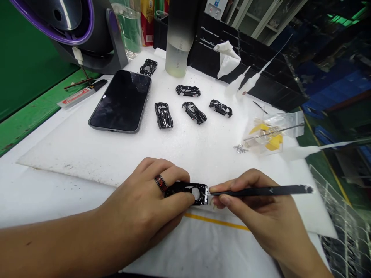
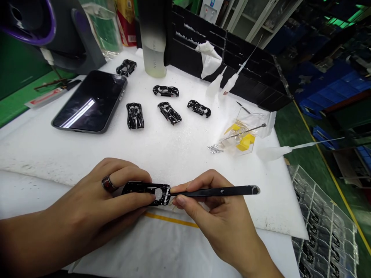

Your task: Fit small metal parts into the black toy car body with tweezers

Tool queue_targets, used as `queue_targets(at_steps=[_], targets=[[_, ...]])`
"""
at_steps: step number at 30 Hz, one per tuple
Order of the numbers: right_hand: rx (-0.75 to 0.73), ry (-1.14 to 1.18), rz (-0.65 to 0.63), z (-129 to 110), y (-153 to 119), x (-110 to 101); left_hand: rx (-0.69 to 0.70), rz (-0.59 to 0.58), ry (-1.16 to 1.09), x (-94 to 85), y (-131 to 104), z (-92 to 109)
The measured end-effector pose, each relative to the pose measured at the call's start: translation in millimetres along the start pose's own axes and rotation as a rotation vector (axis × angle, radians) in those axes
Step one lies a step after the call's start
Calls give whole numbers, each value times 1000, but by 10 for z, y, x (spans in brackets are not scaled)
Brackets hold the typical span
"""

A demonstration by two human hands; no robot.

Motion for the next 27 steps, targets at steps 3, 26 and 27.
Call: queue_targets(at_steps=[3,26,27], targets=[[-24,-52,-56,46,35,-24,8,-12,0,-2,-6,9],[-160,-132,-92,41,24,-54,22,-10,28,0,3,-2],[-159,-137,-95,39,23,-51,20,-10,27,-1,4,-3]])
Point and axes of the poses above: each hand's wrist, its own y-axis towards the middle knuckle, its own x-axis out of the palm, z = x × y, the point moved 5 cm from there along y, towards the middle knuckle, and after that the axes turned 8 degrees about x, right-handed, at the moved point
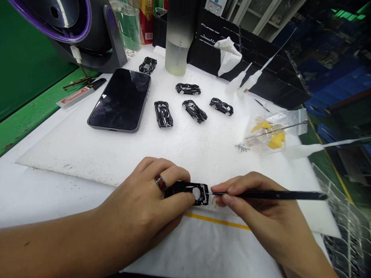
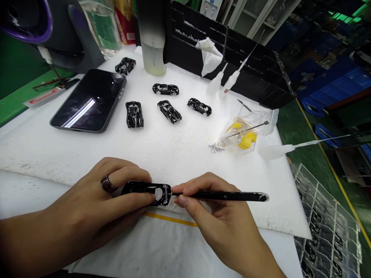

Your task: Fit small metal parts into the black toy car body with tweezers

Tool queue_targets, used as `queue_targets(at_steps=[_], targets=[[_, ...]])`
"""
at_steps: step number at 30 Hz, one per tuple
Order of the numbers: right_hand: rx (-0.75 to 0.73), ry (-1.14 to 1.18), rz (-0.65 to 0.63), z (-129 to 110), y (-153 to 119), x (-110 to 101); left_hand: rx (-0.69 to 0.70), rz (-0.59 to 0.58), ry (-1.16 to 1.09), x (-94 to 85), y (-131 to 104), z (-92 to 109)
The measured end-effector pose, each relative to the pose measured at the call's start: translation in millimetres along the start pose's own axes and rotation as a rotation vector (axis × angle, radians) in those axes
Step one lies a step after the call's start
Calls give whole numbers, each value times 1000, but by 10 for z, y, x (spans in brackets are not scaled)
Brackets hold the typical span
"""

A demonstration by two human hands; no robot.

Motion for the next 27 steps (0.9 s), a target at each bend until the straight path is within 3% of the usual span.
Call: queue_targets(at_steps=[16,27], targets=[[-29,-92,-30,-14,-17,27,13,13,0,-1,-2,4],[-17,-27,36,-37,-8,5,2,2,2,1,0,6]])
Point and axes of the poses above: each hand's wrist, its own y-axis towards the middle knuckle, its own x-axis out of the palm, z = x × y, the point moved 5 cm from there along y, towards the middle knuckle, and after that the axes turned 8 degrees about x, right-handed, at the moved point
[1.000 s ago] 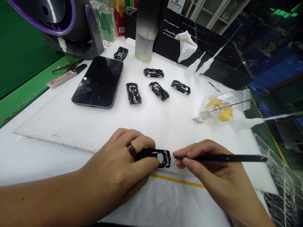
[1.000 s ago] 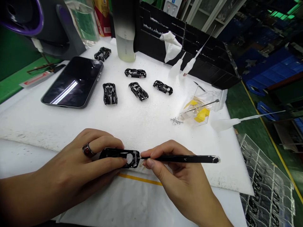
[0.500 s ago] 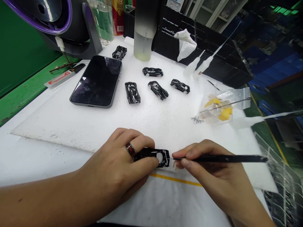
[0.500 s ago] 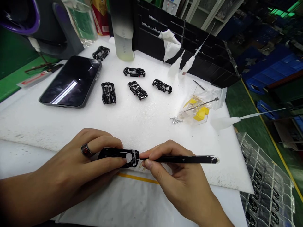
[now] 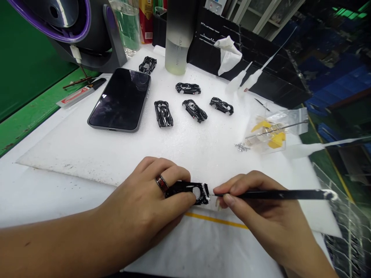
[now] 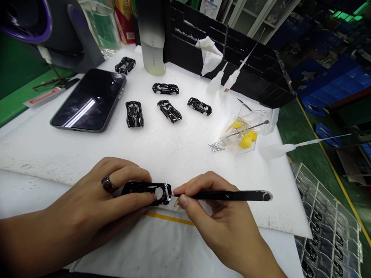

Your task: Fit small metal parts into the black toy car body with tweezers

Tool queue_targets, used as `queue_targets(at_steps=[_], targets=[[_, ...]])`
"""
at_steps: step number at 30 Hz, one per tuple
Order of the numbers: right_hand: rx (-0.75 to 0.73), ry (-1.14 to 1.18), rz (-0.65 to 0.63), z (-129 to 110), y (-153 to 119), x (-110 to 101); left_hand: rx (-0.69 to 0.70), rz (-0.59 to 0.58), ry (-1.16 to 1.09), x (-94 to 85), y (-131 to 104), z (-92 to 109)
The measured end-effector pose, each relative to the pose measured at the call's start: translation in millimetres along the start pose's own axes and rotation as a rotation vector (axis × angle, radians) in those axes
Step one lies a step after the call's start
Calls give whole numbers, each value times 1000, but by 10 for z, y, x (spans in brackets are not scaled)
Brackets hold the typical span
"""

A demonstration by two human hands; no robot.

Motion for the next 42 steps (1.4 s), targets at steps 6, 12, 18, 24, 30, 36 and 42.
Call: queue_targets(at_steps=[6,12,18,24,30,36,42], targets=[[27,-48,0,26,15,-6,-6,0,3,-4,1,-3],[20,-88,-1,38,18,-2,-5,2,-1,9,-2,-9],[11,-107,-2,14,15,7,3,13,6,3,-7,-4],[62,-82,17,39,3,3,2,10,12,2,0,-5],[-38,-12,142,8,-4,-103,-5,3,-12,-11,-6,-5],[-76,-234,262,23,-33,-220,-16,0,-17,-21,-3,3],[-80,-290,235,31,-27,-186,-9,-4,1,-23,7,5]])
Point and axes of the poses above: each hand's wrist, its own y-axis towards the middle knuckle, its own x-axis out of the palm, z = x × y, the point moved 5 cm from there along y, towards the middle knuckle, and after that the axes turned 8 degrees about x, right-handed, at the moved point
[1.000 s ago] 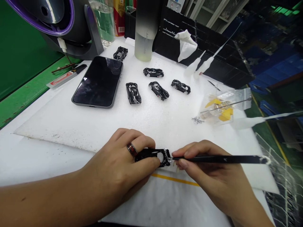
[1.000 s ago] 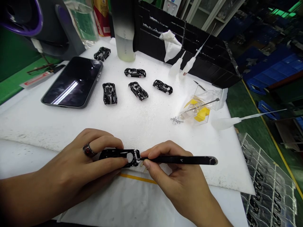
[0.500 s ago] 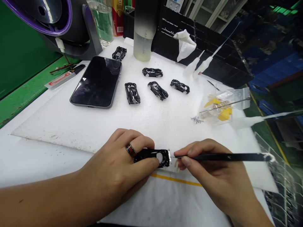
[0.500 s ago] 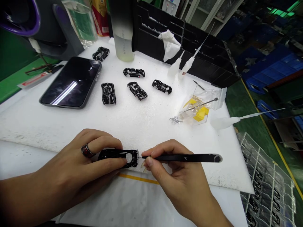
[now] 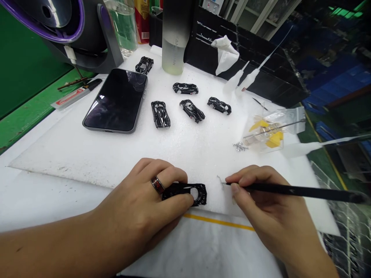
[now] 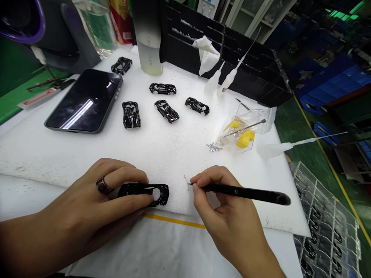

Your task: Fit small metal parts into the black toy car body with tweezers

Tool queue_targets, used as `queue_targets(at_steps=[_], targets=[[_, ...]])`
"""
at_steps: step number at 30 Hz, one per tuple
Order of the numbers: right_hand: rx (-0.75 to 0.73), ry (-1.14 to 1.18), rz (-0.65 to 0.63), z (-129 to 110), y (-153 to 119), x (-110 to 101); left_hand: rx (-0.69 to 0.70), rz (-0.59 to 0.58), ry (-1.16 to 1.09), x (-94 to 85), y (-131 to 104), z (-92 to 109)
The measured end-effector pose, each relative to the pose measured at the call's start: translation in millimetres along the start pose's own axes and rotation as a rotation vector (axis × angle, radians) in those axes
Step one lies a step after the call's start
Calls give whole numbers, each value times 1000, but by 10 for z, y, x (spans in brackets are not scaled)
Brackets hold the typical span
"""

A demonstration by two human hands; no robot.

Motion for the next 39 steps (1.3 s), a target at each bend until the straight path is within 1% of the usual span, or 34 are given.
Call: queue_targets(at_steps=[6,12,14,21,27,39], targets=[[39,37,1,22,9,-4,-4,4,-9,6,-5,1],[162,60,-42,34,5,2,2,2,-11,20,2,-11],[156,70,-43,32,10,-3,2,3,-17,21,3,-14],[153,31,33,55,60,-40,9,-8,-18,20,-5,-14],[167,19,14,74,42,-28,11,0,-17,22,-11,-16],[160,-2,14,40,53,-18,13,-1,-7,27,-12,-7]])
Point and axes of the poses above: each hand's wrist, its own y-axis towards the middle knuckle, its own x-axis out of the palm, z = x × y, the point moved 5 cm from there along y, towards the middle knuckle, and after that the axes turned 8 degrees about x, right-handed, at the moved point
